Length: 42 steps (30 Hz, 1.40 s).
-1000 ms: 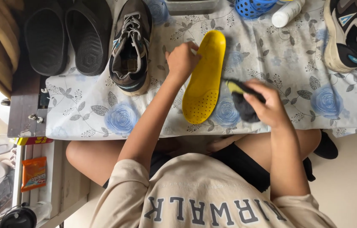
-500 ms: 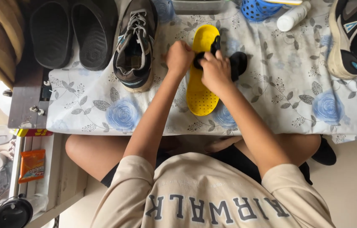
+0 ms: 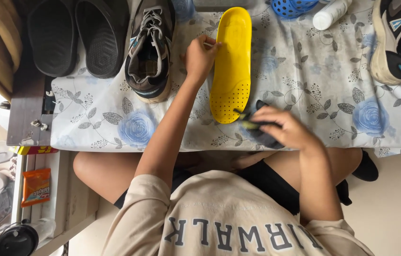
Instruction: The person wipes a yellow shoe insole with a dark cloth, then places the insole into a grey sneaker. The person handles the insole and cloth by hand.
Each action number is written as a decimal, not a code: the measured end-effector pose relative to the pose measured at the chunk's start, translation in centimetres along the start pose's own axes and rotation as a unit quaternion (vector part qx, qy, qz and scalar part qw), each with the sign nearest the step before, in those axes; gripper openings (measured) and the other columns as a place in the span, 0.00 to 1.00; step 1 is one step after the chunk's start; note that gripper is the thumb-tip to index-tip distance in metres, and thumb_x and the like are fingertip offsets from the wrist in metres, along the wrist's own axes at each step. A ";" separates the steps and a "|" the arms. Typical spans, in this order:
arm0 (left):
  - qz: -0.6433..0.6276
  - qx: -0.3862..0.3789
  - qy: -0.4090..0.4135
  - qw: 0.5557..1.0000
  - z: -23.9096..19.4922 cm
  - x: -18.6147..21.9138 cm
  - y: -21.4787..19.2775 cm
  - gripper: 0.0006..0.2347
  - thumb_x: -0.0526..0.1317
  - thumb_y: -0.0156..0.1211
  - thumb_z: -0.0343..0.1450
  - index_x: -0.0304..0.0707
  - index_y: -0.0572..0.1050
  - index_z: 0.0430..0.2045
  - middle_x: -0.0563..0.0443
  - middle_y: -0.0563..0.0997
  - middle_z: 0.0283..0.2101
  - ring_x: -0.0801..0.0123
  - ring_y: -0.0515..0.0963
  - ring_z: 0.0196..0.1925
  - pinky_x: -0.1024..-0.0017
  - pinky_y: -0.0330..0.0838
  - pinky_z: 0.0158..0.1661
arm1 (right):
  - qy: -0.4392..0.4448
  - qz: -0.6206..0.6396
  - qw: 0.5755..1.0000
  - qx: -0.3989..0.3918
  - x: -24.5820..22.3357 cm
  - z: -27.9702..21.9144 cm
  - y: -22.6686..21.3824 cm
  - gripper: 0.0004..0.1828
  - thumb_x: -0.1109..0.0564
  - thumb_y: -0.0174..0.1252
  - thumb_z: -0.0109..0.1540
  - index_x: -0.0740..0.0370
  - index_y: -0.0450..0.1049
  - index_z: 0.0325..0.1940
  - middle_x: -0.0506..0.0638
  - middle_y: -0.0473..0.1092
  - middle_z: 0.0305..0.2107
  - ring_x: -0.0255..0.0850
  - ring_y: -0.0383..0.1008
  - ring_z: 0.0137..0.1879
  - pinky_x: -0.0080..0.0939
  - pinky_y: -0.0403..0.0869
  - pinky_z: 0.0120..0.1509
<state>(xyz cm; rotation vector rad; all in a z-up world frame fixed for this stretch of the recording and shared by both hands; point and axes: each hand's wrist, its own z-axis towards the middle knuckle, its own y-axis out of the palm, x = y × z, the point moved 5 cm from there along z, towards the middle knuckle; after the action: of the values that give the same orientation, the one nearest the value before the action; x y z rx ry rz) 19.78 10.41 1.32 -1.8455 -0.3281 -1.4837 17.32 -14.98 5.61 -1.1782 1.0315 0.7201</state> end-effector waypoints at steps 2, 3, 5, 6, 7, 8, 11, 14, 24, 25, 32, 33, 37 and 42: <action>0.021 -0.011 0.009 1.000 0.6 -1.3 0.6 0.10 0.46 0.61 0.60 0.41 0.71 0.25 0.53 0.79 0.27 0.72 0.77 0.26 0.74 0.69 0.22 | 0.001 -0.084 0.994 0.062 -1.9 0.9 -1.6 0.15 0.71 0.47 0.56 0.68 0.68 0.47 0.54 0.68 0.39 0.43 0.67 0.48 0.42 0.67 0.60; 0.041 -0.021 0.017 0.999 0.9 -2.0 1.0 0.15 0.47 0.62 0.59 0.39 0.69 0.32 0.50 0.79 0.31 0.69 0.78 0.30 0.73 0.71 0.25 | 0.003 -0.167 0.978 0.123 -3.0 1.3 -2.7 0.15 0.72 0.47 0.56 0.73 0.67 0.47 0.55 0.66 0.37 0.45 0.67 0.46 0.43 0.67 0.59; 0.076 -0.017 0.053 0.996 0.7 -1.4 0.3 0.18 0.46 0.65 0.58 0.41 0.68 0.37 0.49 0.75 0.37 0.64 0.75 0.37 0.69 0.72 0.30 | -0.010 -0.261 0.953 0.155 -3.1 3.4 -2.5 0.17 0.71 0.48 0.56 0.69 0.68 0.48 0.54 0.67 0.39 0.45 0.65 0.45 0.44 0.67 0.55; 0.110 -0.013 0.088 0.990 0.6 -1.0 0.0 0.23 0.44 0.68 0.56 0.43 0.67 0.41 0.48 0.72 0.43 0.60 0.72 0.44 0.65 0.73 0.35 | -0.021 -0.353 0.917 0.184 -3.3 4.3 -2.4 0.18 0.70 0.49 0.56 0.65 0.70 0.50 0.52 0.69 0.41 0.46 0.63 0.45 0.45 0.67 0.50; 0.111 -0.015 0.089 0.990 1.2 -1.3 0.1 0.23 0.44 0.68 0.56 0.43 0.67 0.41 0.48 0.72 0.43 0.60 0.72 0.44 0.65 0.73 0.35 | -0.019 -0.352 0.917 0.185 -2.1 5.9 -1.8 0.18 0.70 0.49 0.56 0.65 0.70 0.50 0.52 0.69 0.41 0.46 0.63 0.45 0.45 0.67 0.50; 0.182 -0.044 0.169 0.968 1.3 -1.1 0.7 0.25 0.45 0.71 0.55 0.45 0.68 0.43 0.51 0.70 0.48 0.54 0.65 0.48 0.60 0.65 0.40 | 0.030 -0.382 0.911 0.154 -0.3 7.5 -1.0 0.21 0.68 0.49 0.55 0.58 0.70 0.51 0.50 0.68 0.44 0.46 0.63 0.46 0.46 0.65 0.48; 0.297 -0.130 0.184 0.928 0.1 -0.3 1.4 0.24 0.48 0.67 0.57 0.54 0.69 0.46 0.60 0.64 0.56 0.49 0.53 0.58 0.46 0.43 0.50 | 0.062 -0.447 0.886 0.107 3.1 9.7 1.8 0.23 0.65 0.51 0.53 0.48 0.71 0.50 0.45 0.67 0.46 0.47 0.62 0.46 0.48 0.63 0.43; 0.344 -0.181 0.130 0.912 -0.6 0.3 1.0 0.20 0.49 0.62 0.59 0.60 0.69 0.46 0.66 0.62 0.58 0.49 0.47 0.64 0.36 0.23 0.54 | 0.035 -0.478 0.875 0.074 3.8 8.8 3.8 0.24 0.64 0.56 0.49 0.46 0.73 0.47 0.44 0.66 0.46 0.47 0.61 0.46 0.50 0.63 0.40; 0.377 -0.207 0.116 0.895 -0.9 1.1 1.2 0.20 0.50 0.60 0.59 0.58 0.69 0.45 0.62 0.61 0.59 0.42 0.43 0.66 0.32 0.13 0.52 | 0.103 -0.358 0.918 -0.136 0.9 2.4 8.2 0.25 0.68 0.45 0.50 0.46 0.73 0.45 0.41 0.66 0.45 0.43 0.60 0.49 0.47 0.62 0.46; 0.377 -0.208 0.113 0.895 -0.9 0.5 1.2 0.20 0.50 0.60 0.59 0.58 0.69 0.45 0.62 0.61 0.59 0.42 0.43 0.66 0.32 0.13 0.52 | 0.102 -0.356 0.918 -0.139 1.5 1.8 7.8 0.25 0.68 0.45 0.50 0.46 0.73 0.45 0.41 0.66 0.45 0.43 0.60 0.49 0.47 0.62 0.46; 0.387 -0.212 0.099 0.892 -0.9 0.8 1.4 0.20 0.51 0.58 0.60 0.60 0.68 0.47 0.61 0.59 0.60 0.43 0.44 0.65 0.32 0.13 0.51 | -0.029 -0.161 0.981 0.105 -3.8 3.0 0.6 0.16 0.72 0.48 0.55 0.65 0.70 0.45 0.53 0.69 0.38 0.45 0.66 0.46 0.42 0.66 0.55; 0.397 -0.212 0.093 0.888 -1.0 1.2 1.4 0.20 0.50 0.58 0.61 0.60 0.68 0.47 0.60 0.59 0.60 0.43 0.45 0.65 0.30 0.15 0.51 | -0.016 -0.297 0.939 0.171 -4.7 3.6 -0.3 0.18 0.71 0.48 0.56 0.67 0.70 0.49 0.55 0.68 0.40 0.48 0.63 0.47 0.46 0.63 0.54; 0.453 -0.229 0.088 0.857 -0.6 0.6 2.5 0.14 0.44 0.48 0.66 0.65 0.68 0.46 0.59 0.58 0.61 0.40 0.45 0.65 0.29 0.14 0.50 | 0.014 -0.436 0.889 0.141 1.3 8.8 2.2 0.22 0.69 0.50 0.50 0.54 0.73 0.45 0.46 0.70 0.43 0.45 0.64 0.42 0.44 0.66 0.42; 0.502 -0.226 0.088 0.830 -0.8 0.4 2.6 0.14 0.45 0.46 0.68 0.64 0.65 0.49 0.59 0.54 0.63 0.43 0.45 0.66 0.29 0.16 0.51 | 0.043 -0.399 0.916 0.029 4.3 8.3 4.8 0.25 0.66 0.48 0.46 0.42 0.76 0.40 0.39 0.69 0.44 0.43 0.61 0.46 0.49 0.62 0.43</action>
<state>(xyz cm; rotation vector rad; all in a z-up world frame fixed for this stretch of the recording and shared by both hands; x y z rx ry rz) 20.84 7.95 0.72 -1.7168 1.0344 -0.9613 16.91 -5.98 0.16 -1.4402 0.5456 -0.0108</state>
